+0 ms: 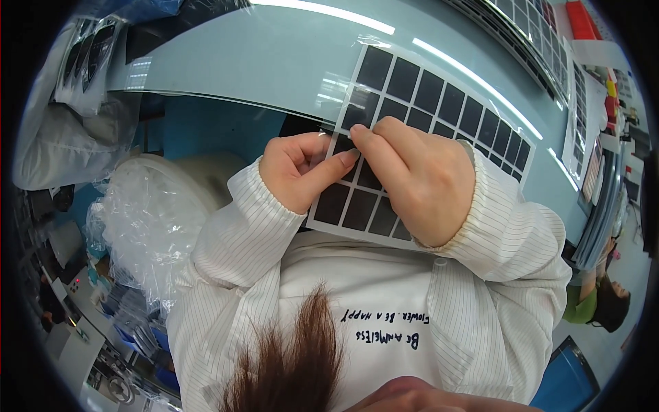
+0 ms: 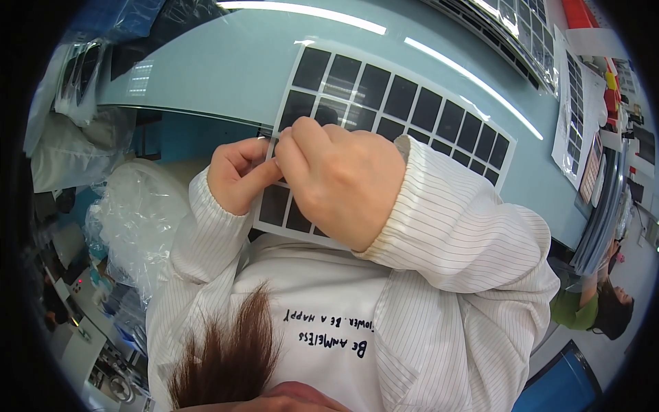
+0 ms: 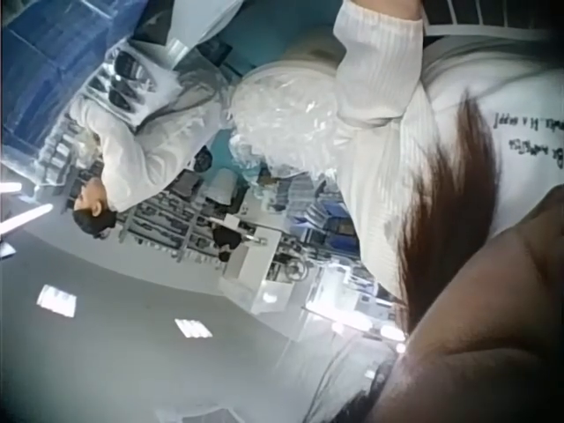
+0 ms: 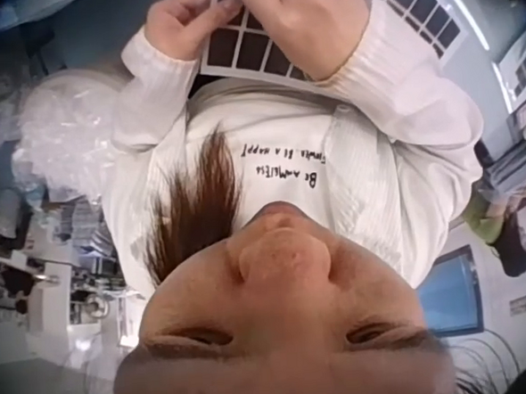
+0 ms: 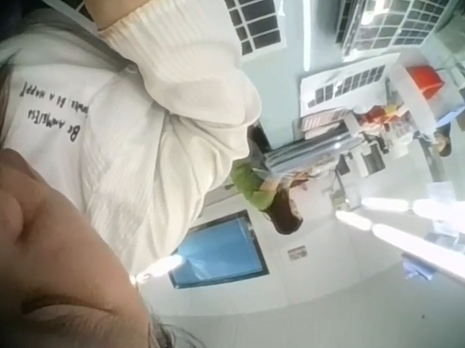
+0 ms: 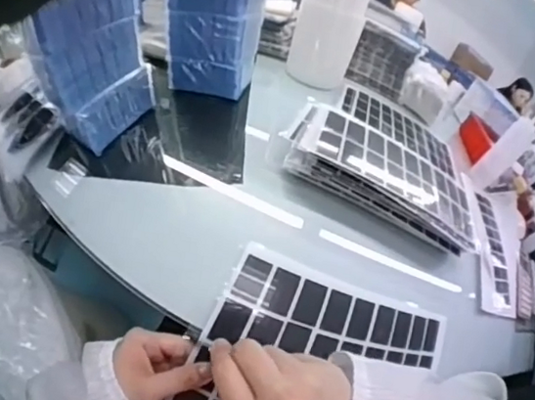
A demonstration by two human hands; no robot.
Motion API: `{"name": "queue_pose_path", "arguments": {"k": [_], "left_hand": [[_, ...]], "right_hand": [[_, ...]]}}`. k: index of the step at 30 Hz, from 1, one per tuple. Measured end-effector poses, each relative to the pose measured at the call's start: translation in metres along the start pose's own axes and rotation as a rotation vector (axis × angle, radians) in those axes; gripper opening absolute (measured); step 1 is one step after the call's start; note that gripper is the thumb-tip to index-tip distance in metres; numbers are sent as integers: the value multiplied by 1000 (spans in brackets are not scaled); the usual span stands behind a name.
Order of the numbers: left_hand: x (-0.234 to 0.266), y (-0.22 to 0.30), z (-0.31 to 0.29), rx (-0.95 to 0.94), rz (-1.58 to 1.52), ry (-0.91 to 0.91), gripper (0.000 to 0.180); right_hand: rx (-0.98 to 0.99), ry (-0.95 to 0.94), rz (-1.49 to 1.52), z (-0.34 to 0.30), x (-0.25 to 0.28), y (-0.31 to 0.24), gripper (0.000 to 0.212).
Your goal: The person is inspecting, sorting, and flipping solar cell sheets at an assembly workstation.
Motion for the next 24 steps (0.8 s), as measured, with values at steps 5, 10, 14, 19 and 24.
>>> {"name": "queue_pose_path", "arguments": {"k": [5,10,14,19,24], "left_hand": [[3,-2,0,-43,83,28,19],[-1,2,-3,6,-27,123,32],[1,4,-2,-44,94,73,34],[2,4,-2,-53,112,99,35],[3,6,-4,-31,102,107,18]], "right_hand": [[3,-55,-31,0,-2,-2,38],[-37,-117,-92,-15,11,5,37],[-107,-140,-129,-39,25,17,30],[-156,-103,-202,-65,40,26,19],[-255,-99,-280,-93,58,39,14]]}}
Point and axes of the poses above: each hand's wrist, its own z-axis towards the middle knuckle, its own x-axis out of the back of the hand, y = z × x, the point moved 8 cm from there along z, towards the middle knuckle, and after that the axes turned 12 degrees about y, right-handed, at the moved point
